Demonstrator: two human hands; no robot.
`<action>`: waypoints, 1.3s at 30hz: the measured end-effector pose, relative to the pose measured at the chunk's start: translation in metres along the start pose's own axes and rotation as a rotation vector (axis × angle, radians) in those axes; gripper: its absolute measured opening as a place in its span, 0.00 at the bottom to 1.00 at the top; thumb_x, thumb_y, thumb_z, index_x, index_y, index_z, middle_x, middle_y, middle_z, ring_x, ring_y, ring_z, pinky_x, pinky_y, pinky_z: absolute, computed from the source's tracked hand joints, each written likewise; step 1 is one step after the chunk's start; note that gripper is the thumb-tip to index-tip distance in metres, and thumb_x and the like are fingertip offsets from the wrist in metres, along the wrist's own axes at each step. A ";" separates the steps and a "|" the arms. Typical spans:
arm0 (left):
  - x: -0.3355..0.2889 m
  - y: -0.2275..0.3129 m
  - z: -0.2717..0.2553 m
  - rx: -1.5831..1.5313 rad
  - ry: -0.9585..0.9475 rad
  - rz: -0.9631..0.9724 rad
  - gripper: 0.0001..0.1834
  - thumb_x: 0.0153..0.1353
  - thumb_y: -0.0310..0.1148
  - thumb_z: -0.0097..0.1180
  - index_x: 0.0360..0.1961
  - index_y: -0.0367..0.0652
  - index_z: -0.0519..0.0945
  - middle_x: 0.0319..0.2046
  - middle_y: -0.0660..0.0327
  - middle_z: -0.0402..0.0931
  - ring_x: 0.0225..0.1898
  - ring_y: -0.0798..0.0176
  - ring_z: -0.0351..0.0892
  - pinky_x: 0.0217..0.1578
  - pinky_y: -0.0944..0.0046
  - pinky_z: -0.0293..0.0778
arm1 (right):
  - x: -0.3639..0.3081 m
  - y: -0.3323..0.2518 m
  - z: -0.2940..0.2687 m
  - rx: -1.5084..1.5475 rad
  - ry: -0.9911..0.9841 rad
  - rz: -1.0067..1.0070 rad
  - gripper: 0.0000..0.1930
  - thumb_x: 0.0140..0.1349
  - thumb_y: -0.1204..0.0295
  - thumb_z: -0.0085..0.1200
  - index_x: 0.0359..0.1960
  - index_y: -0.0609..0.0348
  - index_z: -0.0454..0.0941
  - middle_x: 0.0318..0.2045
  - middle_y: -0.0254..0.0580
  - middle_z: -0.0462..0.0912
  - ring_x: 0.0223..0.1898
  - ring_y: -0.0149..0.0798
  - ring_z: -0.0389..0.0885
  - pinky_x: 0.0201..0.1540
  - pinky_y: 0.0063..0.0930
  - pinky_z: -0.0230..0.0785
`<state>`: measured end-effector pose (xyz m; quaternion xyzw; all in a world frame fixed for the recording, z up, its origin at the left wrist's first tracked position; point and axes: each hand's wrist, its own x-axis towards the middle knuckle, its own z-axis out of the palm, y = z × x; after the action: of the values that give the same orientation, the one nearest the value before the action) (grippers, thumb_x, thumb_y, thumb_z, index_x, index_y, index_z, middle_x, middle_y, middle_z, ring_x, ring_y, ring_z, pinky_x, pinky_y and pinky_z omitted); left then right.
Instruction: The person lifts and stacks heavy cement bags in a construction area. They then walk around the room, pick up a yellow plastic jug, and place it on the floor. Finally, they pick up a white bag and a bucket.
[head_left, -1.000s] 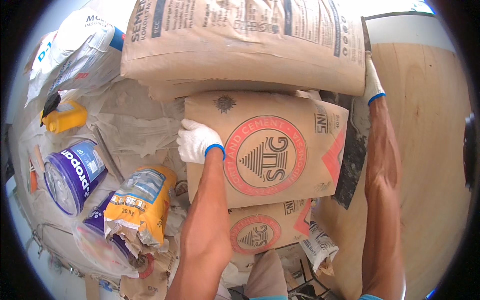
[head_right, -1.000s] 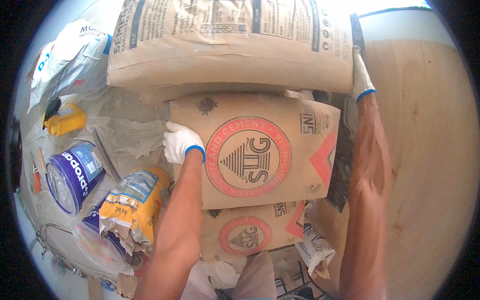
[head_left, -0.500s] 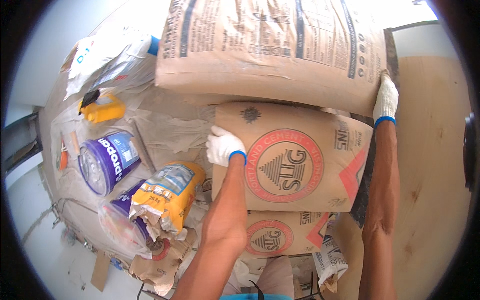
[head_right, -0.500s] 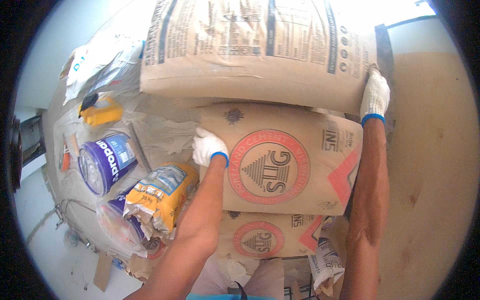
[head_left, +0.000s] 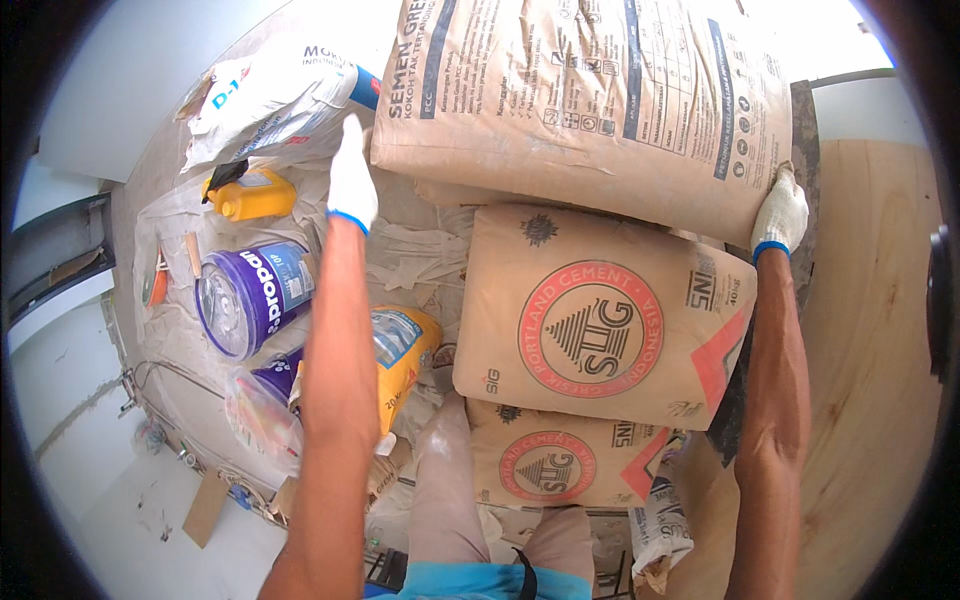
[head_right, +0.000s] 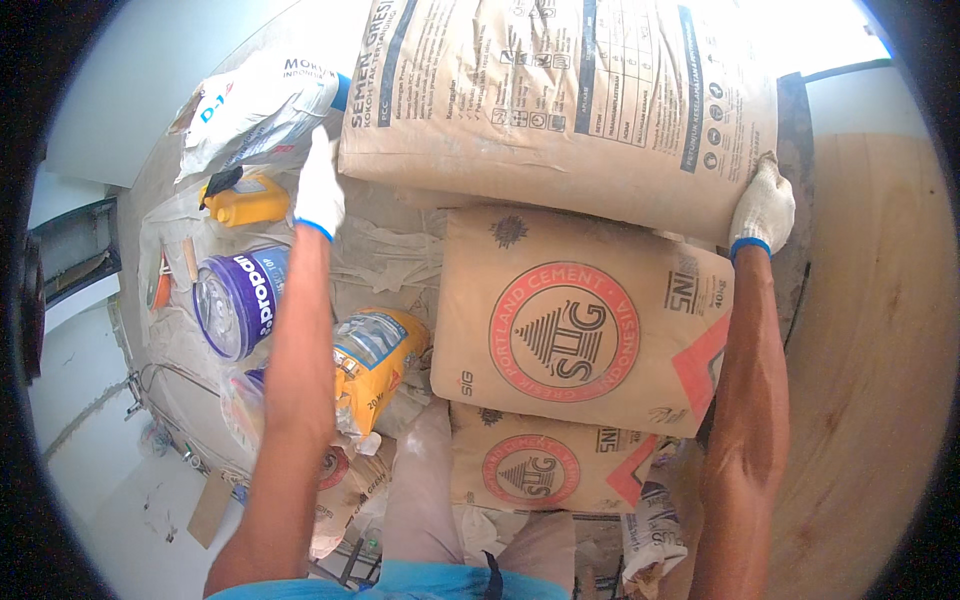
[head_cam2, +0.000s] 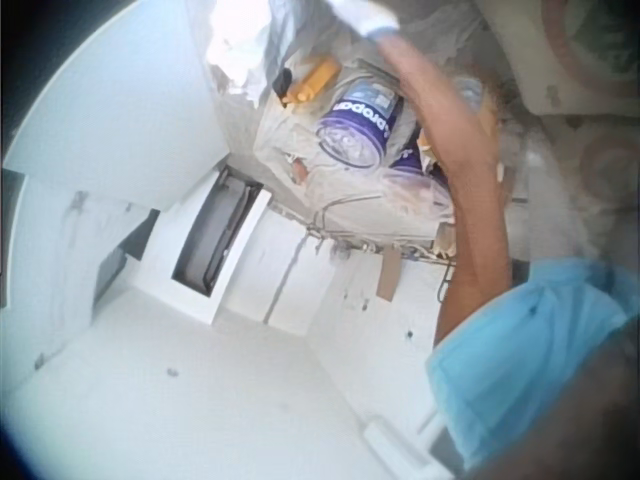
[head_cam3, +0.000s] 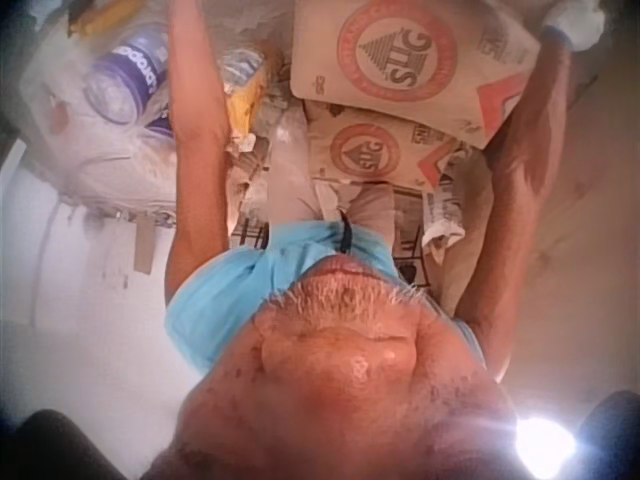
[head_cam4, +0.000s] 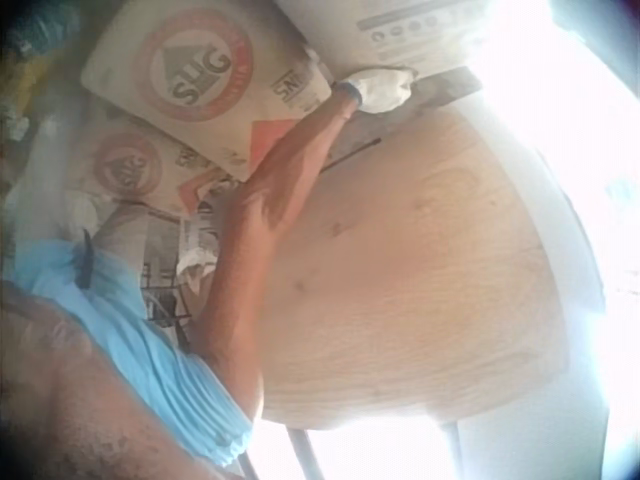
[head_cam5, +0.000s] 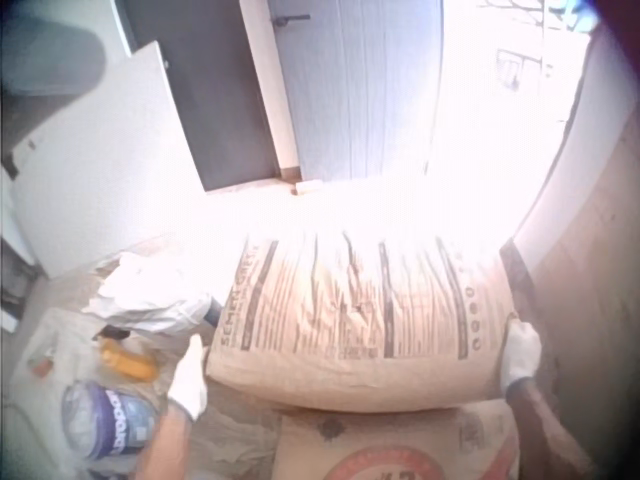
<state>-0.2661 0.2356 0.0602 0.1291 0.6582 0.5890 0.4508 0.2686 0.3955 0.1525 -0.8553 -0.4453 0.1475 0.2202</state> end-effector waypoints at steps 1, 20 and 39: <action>0.014 0.014 0.009 0.040 -0.098 0.040 0.39 0.73 0.56 0.50 0.74 0.38 0.63 0.74 0.58 0.59 0.72 0.59 0.57 0.73 0.58 0.49 | 0.000 -0.001 0.000 0.006 -0.005 0.011 0.34 0.70 0.42 0.43 0.51 0.64 0.84 0.48 0.55 0.87 0.51 0.54 0.84 0.57 0.44 0.70; 0.045 0.050 0.064 0.282 -0.050 -0.073 0.35 0.77 0.58 0.39 0.71 0.43 0.69 0.67 0.60 0.72 0.63 0.60 0.73 0.63 0.58 0.69 | 0.008 0.002 0.002 0.015 -0.009 0.002 0.32 0.69 0.43 0.46 0.51 0.62 0.83 0.46 0.55 0.87 0.50 0.54 0.85 0.55 0.44 0.71; -0.156 -0.059 0.074 0.003 0.348 -0.210 0.40 0.75 0.62 0.36 0.67 0.35 0.72 0.60 0.54 0.77 0.56 0.58 0.78 0.59 0.59 0.73 | 0.108 0.055 0.018 0.421 -0.219 -0.263 0.21 0.75 0.58 0.52 0.55 0.64 0.83 0.46 0.39 0.86 0.45 0.30 0.79 0.52 0.28 0.70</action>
<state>-0.1019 0.1593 0.0843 -0.0433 0.7367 0.5515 0.3889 0.3597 0.4614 0.1033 -0.7045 -0.5331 0.2985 0.3612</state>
